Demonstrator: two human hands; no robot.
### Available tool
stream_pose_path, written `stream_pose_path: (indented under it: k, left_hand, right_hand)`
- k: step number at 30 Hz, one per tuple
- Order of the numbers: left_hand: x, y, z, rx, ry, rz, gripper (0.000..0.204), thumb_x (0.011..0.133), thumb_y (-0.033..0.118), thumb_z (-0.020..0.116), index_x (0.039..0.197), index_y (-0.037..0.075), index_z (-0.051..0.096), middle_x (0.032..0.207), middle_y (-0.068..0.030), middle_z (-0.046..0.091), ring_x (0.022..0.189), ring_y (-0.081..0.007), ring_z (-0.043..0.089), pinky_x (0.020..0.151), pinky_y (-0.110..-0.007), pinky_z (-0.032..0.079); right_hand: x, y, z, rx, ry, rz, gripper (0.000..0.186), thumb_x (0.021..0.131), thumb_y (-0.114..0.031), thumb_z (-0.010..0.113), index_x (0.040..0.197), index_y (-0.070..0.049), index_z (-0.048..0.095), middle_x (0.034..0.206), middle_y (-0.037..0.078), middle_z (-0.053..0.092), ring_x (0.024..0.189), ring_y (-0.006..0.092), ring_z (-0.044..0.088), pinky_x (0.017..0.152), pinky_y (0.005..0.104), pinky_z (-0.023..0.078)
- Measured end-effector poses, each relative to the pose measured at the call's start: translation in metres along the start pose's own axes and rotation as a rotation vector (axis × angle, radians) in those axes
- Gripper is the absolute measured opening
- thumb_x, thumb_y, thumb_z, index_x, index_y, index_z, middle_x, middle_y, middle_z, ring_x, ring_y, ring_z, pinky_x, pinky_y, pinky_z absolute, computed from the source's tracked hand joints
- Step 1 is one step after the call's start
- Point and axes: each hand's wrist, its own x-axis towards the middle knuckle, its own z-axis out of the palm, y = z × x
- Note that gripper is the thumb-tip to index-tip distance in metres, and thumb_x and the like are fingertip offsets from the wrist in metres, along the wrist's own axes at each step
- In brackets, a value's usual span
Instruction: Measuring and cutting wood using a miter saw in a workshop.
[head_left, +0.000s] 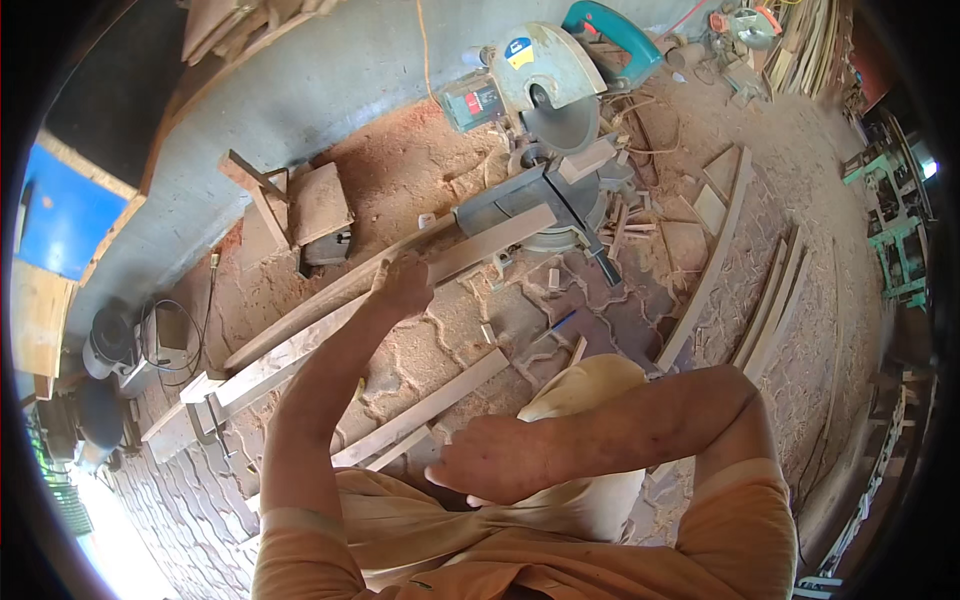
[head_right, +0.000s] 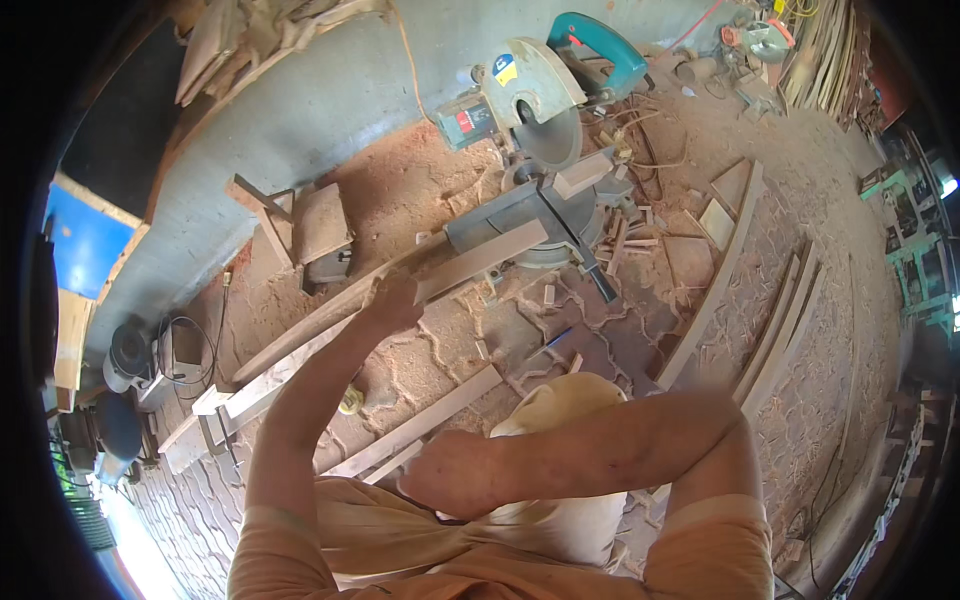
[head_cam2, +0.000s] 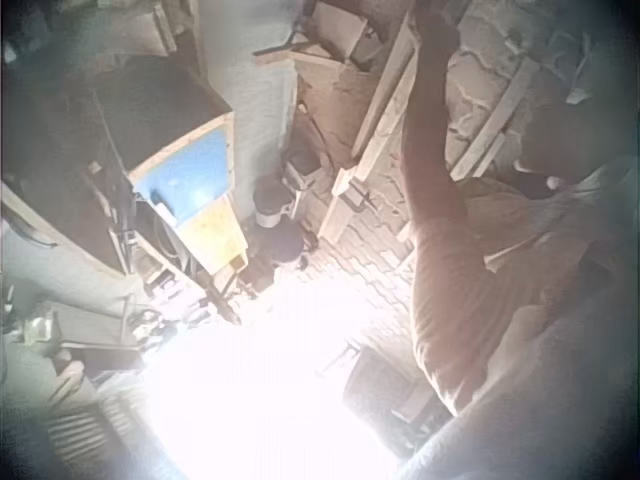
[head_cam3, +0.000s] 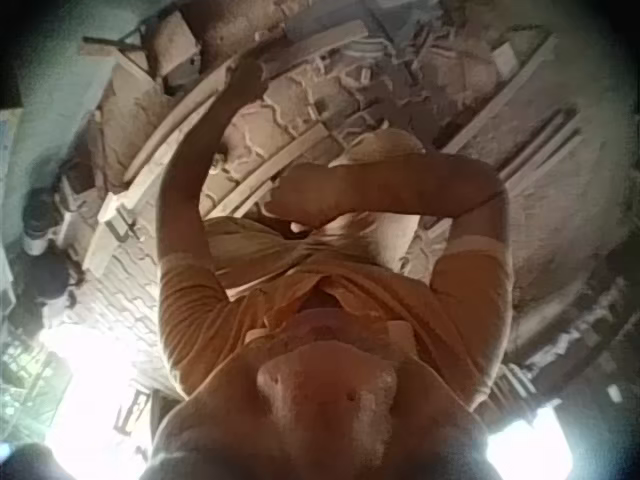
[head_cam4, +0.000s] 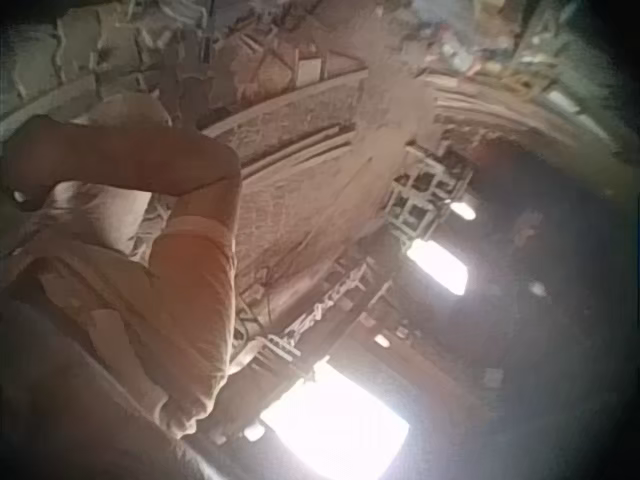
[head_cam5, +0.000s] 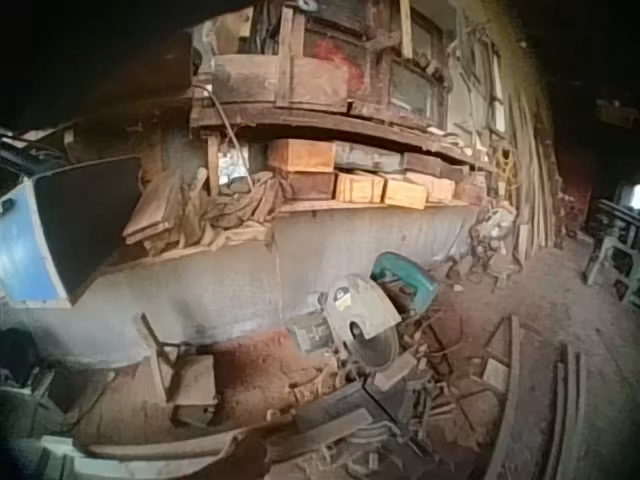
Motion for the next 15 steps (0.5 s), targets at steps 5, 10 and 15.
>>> stream_pose_path:
  k: [5, 10, 15]
  left_hand:
    - [0.007, -0.010, 0.036, 0.016, 0.134, 0.177, 0.011, 0.078, 0.012, 0.069, 0.083, 0.003, 0.067, 0.115, -0.0194, 0.063, 0.110, -0.0380, 0.059, 0.091, -0.049, 0.051]
    - [0.019, 0.008, 0.044, -0.151, 0.335, 0.196, 0.008, 0.081, 0.012, 0.068, 0.083, 0.005, 0.066, 0.117, -0.0166, 0.063, 0.107, -0.0372, 0.058, 0.090, -0.048, 0.049]
    - [0.042, 0.026, 0.040, -0.083, 0.534, 0.009, 0.016, 0.082, 0.019, 0.073, 0.080, 0.005, 0.066, 0.128, -0.0157, 0.062, 0.109, -0.0352, 0.058, 0.093, -0.049, 0.046]
  right_hand:
    - [-0.019, 0.019, -0.024, 0.070, 0.154, -0.027, 0.031, 0.079, -0.018, 0.072, 0.101, -0.001, 0.059, 0.082, 0.017, 0.067, 0.083, 0.0388, 0.069, 0.074, 0.0486, 0.056]
    - [-0.019, 0.028, -0.028, 0.070, 0.165, -0.040, 0.032, 0.078, -0.017, 0.073, 0.101, -0.001, 0.059, 0.087, 0.018, 0.068, 0.087, 0.0365, 0.070, 0.073, 0.0479, 0.056]
    - [-0.030, 0.041, -0.045, 0.028, 0.326, -0.051, 0.034, 0.079, -0.017, 0.073, 0.106, -0.001, 0.061, 0.088, 0.016, 0.068, 0.085, 0.0325, 0.069, 0.072, 0.0461, 0.056]
